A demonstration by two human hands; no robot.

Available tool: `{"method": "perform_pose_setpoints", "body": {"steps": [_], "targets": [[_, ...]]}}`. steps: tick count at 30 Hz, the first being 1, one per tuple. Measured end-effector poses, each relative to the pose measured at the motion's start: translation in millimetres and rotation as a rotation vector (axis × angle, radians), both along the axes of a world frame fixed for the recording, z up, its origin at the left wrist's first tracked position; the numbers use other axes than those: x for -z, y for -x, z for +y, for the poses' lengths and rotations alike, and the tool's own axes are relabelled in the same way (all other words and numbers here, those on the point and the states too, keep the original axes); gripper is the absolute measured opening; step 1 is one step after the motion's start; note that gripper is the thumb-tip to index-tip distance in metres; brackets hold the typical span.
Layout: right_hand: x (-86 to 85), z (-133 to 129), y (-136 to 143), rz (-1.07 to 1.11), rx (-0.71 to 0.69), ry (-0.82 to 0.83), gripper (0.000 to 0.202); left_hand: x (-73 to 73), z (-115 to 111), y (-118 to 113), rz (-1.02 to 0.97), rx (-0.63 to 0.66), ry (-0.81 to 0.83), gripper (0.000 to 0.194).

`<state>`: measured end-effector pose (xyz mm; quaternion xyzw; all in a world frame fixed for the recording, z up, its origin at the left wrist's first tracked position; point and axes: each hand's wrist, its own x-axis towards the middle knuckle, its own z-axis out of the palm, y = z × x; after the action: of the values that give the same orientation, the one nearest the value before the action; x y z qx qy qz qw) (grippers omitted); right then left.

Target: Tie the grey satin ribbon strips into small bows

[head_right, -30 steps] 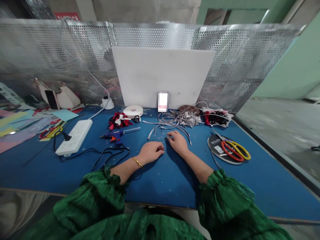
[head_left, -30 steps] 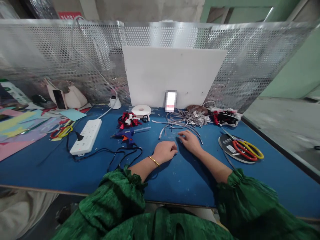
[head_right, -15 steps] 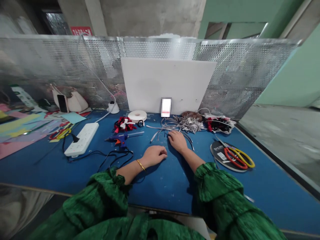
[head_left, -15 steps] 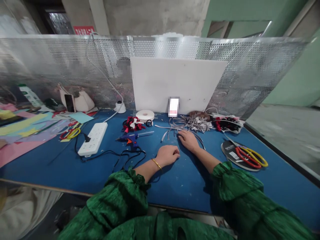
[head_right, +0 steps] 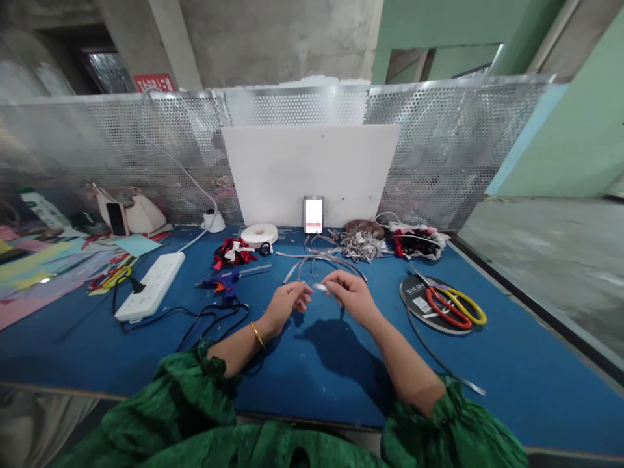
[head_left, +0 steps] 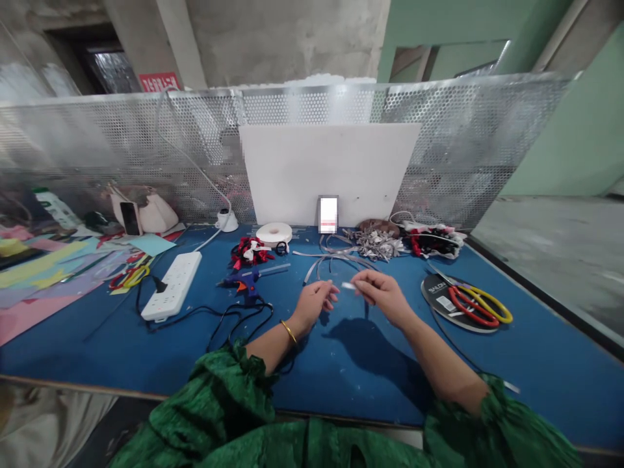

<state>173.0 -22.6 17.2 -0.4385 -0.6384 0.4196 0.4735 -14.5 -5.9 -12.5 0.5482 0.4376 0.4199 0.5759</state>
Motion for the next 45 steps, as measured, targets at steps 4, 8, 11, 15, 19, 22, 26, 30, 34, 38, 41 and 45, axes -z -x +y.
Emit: {"method": "perform_pose_setpoints", "body": {"steps": [4,8,11,15,19,22,26,30,34,38,41,45], "targets": [[4.4,-4,7,-0.121,-0.152,0.034,0.016,-7.2,-4,-2,-0.033,0.085,0.124,0.061],[9.0,-8,12,-0.262,-0.055,-0.048,0.008,-9.3,-8,-1,0.043,0.207,0.065,0.048],[8.0,-10,10,-0.335,-0.003,-0.086,0.008,-10.9,-11,-1,0.020,0.271,0.099,0.040],[6.9,-11,9,-0.339,0.051,-0.130,0.012,-14.7,-13,-2,-0.055,0.270,0.181,0.036],[6.7,-11,6,-0.375,0.078,-0.266,0.023,-18.5,-13,-1,-0.234,0.145,0.297,0.030],[7.8,-11,3,-0.523,0.150,-0.401,0.017,-20.6,-11,1,-0.294,0.109,0.382,0.026],[10.6,-11,1,-0.639,0.219,-0.472,0.022,-22.3,-11,3,-0.281,0.192,0.433,0.030],[11.1,-11,1,-0.607,0.197,-0.456,0.023,-23.1,-12,3,-0.268,0.211,0.425,0.035],[10.1,-11,2,-0.575,0.162,-0.438,0.025,-22.9,-12,3,-0.252,0.201,0.393,0.035],[10.0,-11,3,-0.555,0.121,-0.437,0.027,-22.5,-11,3,-0.231,0.199,0.380,0.034],[10.5,-11,3,-0.549,0.110,-0.431,0.027,-22.3,-11,3,-0.231,0.199,0.356,0.035],[11.2,-11,2,-0.560,0.118,-0.423,0.026,-22.2,-10,4,-0.217,0.224,0.356,0.035]]}}
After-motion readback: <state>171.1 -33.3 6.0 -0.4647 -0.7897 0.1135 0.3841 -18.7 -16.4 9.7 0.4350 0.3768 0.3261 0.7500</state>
